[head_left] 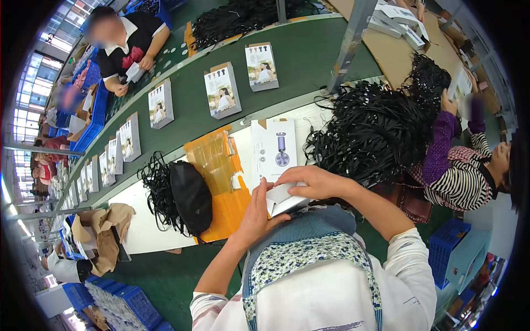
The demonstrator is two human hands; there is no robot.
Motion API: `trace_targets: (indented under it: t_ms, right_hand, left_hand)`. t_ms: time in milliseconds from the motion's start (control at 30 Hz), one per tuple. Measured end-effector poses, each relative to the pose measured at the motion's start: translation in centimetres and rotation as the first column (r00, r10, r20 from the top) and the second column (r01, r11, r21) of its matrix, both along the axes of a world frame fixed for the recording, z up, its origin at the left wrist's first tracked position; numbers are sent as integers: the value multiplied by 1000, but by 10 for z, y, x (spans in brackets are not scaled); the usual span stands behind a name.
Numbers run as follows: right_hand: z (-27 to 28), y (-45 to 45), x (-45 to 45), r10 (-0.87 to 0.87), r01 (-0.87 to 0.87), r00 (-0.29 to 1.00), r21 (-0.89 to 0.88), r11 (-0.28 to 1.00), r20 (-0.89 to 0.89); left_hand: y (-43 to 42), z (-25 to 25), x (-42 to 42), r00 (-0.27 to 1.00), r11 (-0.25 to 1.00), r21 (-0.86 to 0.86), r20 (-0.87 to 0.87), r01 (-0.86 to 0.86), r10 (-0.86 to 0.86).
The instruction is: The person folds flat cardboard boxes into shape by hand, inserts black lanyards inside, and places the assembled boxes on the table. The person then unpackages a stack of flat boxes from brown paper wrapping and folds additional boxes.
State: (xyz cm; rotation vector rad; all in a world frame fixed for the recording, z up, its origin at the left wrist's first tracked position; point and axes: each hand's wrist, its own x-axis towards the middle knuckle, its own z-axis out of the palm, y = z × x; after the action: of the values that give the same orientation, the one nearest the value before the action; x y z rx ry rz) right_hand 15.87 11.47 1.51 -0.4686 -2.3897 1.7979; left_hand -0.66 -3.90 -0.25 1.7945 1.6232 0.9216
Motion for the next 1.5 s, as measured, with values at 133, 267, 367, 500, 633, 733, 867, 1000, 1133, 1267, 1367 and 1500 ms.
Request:
trace_targets:
  t_ms: [133, 267, 367, 500, 633, 733, 867, 1000, 1133, 1267, 1367, 1500]
  right_hand:
    - [7, 6, -1, 143, -147, 983, 32, 989, 113]
    - [-10, 2, 3, 90, -86, 991, 50, 995, -96]
    - [-31, -25, 6, -278, 238, 949, -244, 940, -146]
    - [-43, -51, -13, -654, 446, 753, -677, 585, -69]
    - [-42, -51, -15, -739, 528, 674, -704, 475, 8]
    - [-41, -57, -13, -715, 491, 699, -718, 494, -15]
    - [-33, -60, -5, -605, 542, 747, -275, 794, -274]
    - [-29, -49, -2, -483, 499, 812, -39, 866, -328]
    - [-30, -22, -17, -481, 486, 830, -58, 872, -281]
    - [-41, -6, -30, -652, 638, 758, -232, 734, 17]
    - [-74, 20, -40, -606, 508, 736, -839, 197, 304]
    - [-91, 20, -34, -475, 534, 765, -841, 89, 435]
  left_hand:
    - [-7, -1, -2, 999, 1000, 12, 53, 11, -12]
    - [-9, -6, -5, 1000, 1000, 25, 8, 11, -11]
    - [-8, -7, -4, 994, 998, -12, 92, 55, -54]
    - [2, 10, 1, 997, 997, -43, 50, 59, -57]
    - [-1, 17, 7, 999, 997, -63, 38, 37, -34]
    - [-4, -2, 4, 999, 999, 34, 42, -14, 13]
    - [1, -10, -3, 990, 995, 12, 105, -99, 97]
    - [8, -1, -12, 965, 990, -17, 223, -139, 140]
    - [56, 10, -25, 550, 846, -64, 733, -529, 400]
    - [86, -13, -49, 240, 826, -372, 833, -423, 498]
    - [80, -22, -48, 950, 948, 153, -100, -280, 297]
    - [77, -16, -39, 903, 995, 91, -429, 33, 9]
